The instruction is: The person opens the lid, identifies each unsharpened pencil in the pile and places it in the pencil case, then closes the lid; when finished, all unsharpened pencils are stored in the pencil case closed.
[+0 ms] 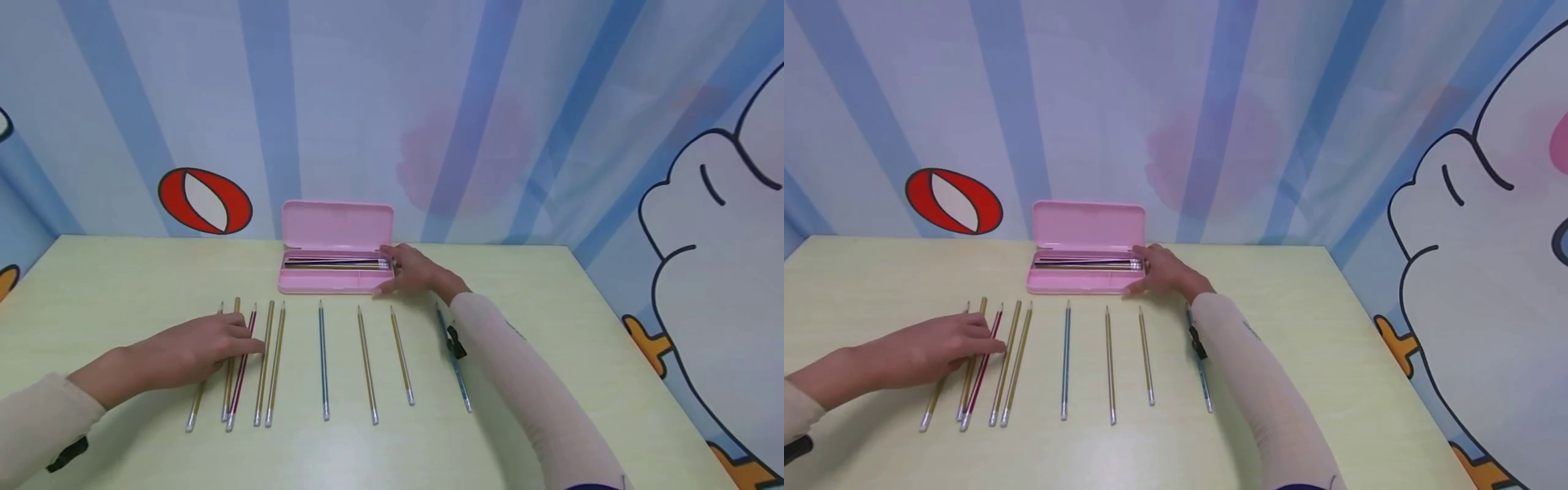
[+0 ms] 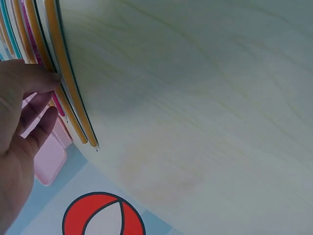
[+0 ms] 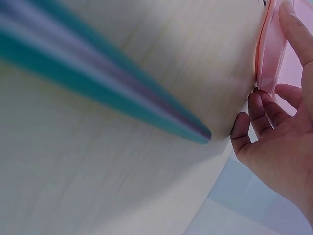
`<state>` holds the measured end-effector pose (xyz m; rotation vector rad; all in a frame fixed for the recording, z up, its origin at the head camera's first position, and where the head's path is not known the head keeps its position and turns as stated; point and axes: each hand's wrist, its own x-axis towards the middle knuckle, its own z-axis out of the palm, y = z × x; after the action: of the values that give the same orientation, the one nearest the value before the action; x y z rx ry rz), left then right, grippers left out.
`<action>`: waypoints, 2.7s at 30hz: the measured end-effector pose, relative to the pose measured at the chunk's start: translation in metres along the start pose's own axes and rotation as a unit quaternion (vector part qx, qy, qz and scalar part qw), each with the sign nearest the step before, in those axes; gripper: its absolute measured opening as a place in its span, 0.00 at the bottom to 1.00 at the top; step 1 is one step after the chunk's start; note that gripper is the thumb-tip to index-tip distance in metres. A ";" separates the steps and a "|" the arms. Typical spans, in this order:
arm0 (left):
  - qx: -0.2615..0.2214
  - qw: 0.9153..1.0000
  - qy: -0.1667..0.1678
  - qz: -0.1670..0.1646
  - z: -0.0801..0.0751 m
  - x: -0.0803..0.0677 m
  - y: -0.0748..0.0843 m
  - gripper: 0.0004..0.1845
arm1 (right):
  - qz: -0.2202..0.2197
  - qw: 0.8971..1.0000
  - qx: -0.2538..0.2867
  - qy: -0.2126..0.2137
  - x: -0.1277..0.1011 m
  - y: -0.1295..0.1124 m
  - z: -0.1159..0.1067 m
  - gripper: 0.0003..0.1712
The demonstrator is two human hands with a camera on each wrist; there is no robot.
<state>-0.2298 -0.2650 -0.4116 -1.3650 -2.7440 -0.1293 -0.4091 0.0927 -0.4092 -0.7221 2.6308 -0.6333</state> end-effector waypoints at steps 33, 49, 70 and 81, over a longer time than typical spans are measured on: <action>0.232 0.960 -0.007 0.159 -0.022 0.005 0.009 0.29 | 0.017 1.000 0.001 0.003 0.000 -0.002 -0.002 0.59; -0.014 0.989 0.145 0.029 -0.053 0.026 0.004 0.34 | 0.013 1.000 0.019 0.002 0.001 -0.004 -0.001 0.60; -0.319 0.936 0.028 -0.145 -0.051 0.081 -0.029 0.30 | 0.021 0.999 0.033 0.003 -0.001 0.008 0.009 0.60; -0.333 0.936 -0.019 -0.117 -0.048 0.134 -0.049 0.24 | 0.019 1.000 0.018 0.013 -0.001 0.010 0.009 0.59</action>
<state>-0.3481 -0.1929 -0.3522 -1.1189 -3.0125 -1.1466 -0.4083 0.0983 -0.4212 -0.6553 2.6440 -0.6811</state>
